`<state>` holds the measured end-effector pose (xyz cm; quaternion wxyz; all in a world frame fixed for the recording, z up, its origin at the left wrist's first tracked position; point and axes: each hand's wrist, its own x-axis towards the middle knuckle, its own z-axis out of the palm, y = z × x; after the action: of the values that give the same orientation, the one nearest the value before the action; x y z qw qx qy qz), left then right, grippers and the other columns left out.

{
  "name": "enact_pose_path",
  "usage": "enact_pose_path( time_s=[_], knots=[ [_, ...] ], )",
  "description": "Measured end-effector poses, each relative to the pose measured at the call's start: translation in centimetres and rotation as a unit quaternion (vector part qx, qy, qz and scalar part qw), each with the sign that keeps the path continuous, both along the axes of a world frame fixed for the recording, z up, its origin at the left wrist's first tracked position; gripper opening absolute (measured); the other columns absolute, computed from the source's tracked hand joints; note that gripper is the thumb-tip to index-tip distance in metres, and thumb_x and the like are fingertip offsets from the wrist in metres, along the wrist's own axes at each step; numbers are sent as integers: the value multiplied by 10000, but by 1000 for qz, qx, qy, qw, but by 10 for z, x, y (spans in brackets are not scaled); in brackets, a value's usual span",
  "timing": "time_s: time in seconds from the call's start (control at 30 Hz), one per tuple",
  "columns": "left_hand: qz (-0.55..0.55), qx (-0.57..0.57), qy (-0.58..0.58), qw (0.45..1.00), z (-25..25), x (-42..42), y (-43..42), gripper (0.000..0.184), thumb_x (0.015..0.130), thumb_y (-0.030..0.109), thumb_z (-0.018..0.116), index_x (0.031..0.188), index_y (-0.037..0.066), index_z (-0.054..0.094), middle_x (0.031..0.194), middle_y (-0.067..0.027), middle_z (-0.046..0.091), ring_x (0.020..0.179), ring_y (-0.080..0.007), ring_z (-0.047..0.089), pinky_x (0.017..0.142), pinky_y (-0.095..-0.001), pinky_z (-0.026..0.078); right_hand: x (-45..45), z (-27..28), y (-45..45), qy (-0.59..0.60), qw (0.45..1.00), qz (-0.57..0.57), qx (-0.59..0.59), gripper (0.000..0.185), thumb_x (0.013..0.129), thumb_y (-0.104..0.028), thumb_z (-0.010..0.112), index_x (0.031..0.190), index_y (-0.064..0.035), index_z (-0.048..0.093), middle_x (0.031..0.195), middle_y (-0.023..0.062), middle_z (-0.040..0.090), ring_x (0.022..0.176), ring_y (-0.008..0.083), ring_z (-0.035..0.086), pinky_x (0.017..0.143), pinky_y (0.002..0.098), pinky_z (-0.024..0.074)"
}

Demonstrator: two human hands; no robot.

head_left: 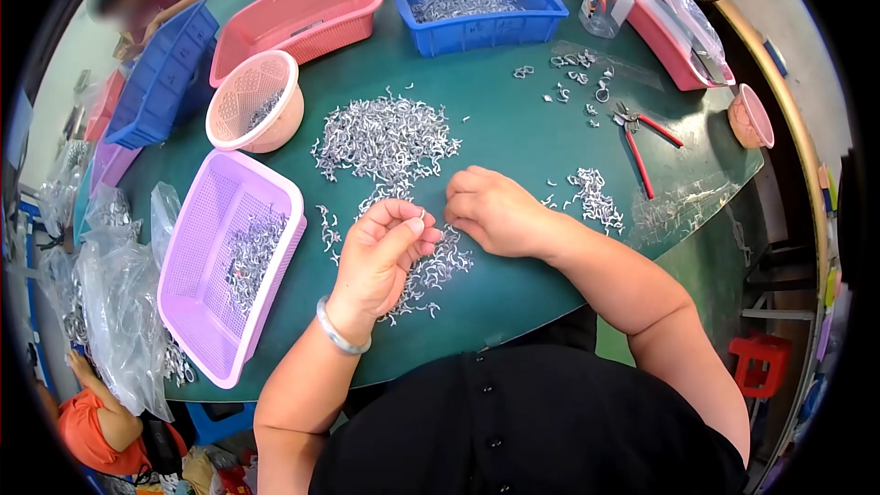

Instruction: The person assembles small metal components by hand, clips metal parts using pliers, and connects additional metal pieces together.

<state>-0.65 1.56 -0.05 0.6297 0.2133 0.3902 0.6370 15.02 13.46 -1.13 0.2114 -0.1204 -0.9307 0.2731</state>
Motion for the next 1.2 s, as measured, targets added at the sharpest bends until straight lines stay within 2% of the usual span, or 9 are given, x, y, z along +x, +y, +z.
enact_pose_path(
  time_s=[0.23, 0.47, 0.63, 0.77, 0.87, 0.97, 1.03, 1.13, 1.2],
  knots=[
    [-5, -5, -14, 1000, 0, -2, 1, 92, 830, -16, 523, 907, 34, 523, 910, -84, 578, 793, -161, 596, 692, -251, 496, 0, 4, 0, 10, 997, -27, -70, 37, 728, -29, 586, 757, -47, 599, 831, 76, 538, 824, 274, 521, 735, 369, 440],
    [-2, -18, -14, 1000, 0, -2, 1, 116, 821, -30, 525, 922, 27, 523, 918, -86, 579, 793, -164, 597, 693, -250, 498, 1, 3, 0, 15, 1000, 2, -8, 74, 716, -47, 613, 788, -56, 626, 834, 61, 545, 827, 261, 526, 726, 361, 447],
    [0, -13, -12, 1000, -2, -4, 1, 132, 848, 9, 489, 973, 16, 527, 922, -89, 582, 792, -172, 598, 693, -260, 499, 0, 0, 1, 15, 1000, -5, -14, 69, 712, -52, 625, 780, -62, 630, 831, 56, 545, 828, 256, 532, 720, 359, 452],
    [12, -19, 0, 1000, 0, -3, 0, 159, 864, 42, 462, 1002, 7, 533, 902, -91, 593, 782, -178, 599, 691, -273, 501, -1, 5, -1, 69, 995, -22, -75, 85, 709, -36, 631, 791, -59, 621, 829, 57, 541, 814, 252, 536, 691, 348, 455],
    [-7, -81, 61, 995, 4, -2, -1, 151, 884, 83, 469, 975, 2, 558, 849, -85, 610, 733, -169, 606, 653, -261, 504, -2, 11, -4, 124, 990, -11, -58, 122, 700, -13, 641, 812, -52, 612, 838, 61, 541, 796, 243, 538, 658, 335, 454],
    [-63, -106, 70, 990, 7, 2, -2, 144, 893, 110, 504, 943, 0, 582, 802, -78, 623, 684, -155, 610, 607, -243, 503, -4, 14, -7, 179, 984, 5, -23, 169, 685, 20, 653, 835, -46, 609, 849, 67, 541, 770, 226, 538, 620, 309, 449],
    [-44, -93, 59, 993, 8, 7, -3, 130, 887, 107, 530, 935, 1, 588, 794, -77, 628, 671, -149, 612, 587, -234, 501, -5, 14, -9, 197, 980, 12, -15, 188, 677, 27, 658, 843, -43, 607, 850, 71, 541, 763, 227, 538, 611, 301, 447],
    [-37, -64, 41, 996, 3, 6, -4, 128, 855, 87, 586, 942, -7, 589, 822, -76, 628, 688, -146, 613, 597, -235, 497, -5, 14, -9, 201, 979, 15, -40, 177, 692, 18, 662, 849, -40, 607, 863, 61, 546, 759, 193, 549, 608, 278, 450],
    [-34, -46, 48, 997, -1, 4, -3, 141, 840, 77, 607, 948, -11, 588, 840, -76, 628, 702, -145, 613, 608, -238, 496, -4, 15, -11, 184, 974, -3, -130, 141, 706, 9, 652, 828, -38, 599, 850, 57, 550, 755, 189, 550, 613, 283, 451]
  ],
)
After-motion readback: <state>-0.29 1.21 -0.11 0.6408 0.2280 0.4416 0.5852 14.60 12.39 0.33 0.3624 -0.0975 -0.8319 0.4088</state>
